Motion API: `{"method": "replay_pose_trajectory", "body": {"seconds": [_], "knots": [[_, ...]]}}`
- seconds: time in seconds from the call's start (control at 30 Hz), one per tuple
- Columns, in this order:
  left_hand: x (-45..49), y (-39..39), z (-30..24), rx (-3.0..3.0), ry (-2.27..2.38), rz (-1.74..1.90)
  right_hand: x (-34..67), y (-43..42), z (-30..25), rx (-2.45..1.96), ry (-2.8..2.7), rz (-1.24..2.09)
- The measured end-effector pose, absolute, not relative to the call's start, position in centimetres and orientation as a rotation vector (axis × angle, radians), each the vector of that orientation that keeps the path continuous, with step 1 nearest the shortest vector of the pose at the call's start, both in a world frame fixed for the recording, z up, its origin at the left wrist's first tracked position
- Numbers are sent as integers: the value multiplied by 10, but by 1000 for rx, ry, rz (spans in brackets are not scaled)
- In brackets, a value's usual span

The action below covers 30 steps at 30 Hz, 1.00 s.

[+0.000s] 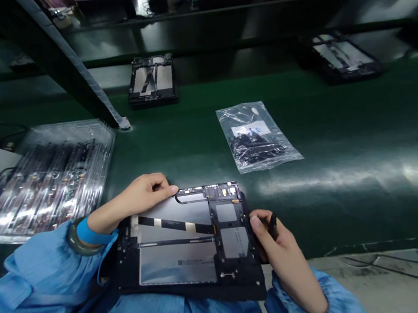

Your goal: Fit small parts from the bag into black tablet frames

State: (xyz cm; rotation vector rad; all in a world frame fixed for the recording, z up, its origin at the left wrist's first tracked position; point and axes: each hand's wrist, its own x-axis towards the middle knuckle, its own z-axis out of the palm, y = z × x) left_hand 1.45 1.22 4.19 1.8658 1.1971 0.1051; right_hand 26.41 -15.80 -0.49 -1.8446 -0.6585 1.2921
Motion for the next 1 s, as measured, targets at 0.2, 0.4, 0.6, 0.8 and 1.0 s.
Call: {"method": "replay_pose_trajectory", "body": {"seconds": [0.2, 0.4, 0.6, 0.8, 1.0], "knots": [[14, 13, 44, 1894, 1151, 66, 266, -159, -7, -1854, -652, 1292], [13, 12, 39, 1914, 1157, 109, 263, -158, -4, -1818, -610, 1300], [4, 13, 55, 1829, 1245, 306, 269, -164, -9, -1698, -540, 1296], [0, 13, 59, 790, 779, 372, 277, -172, -19, -1600, -652, 1340], [13, 4, 57, 412, 406, -76, 283, -168, -11, -1567, -976, 1530]]}}
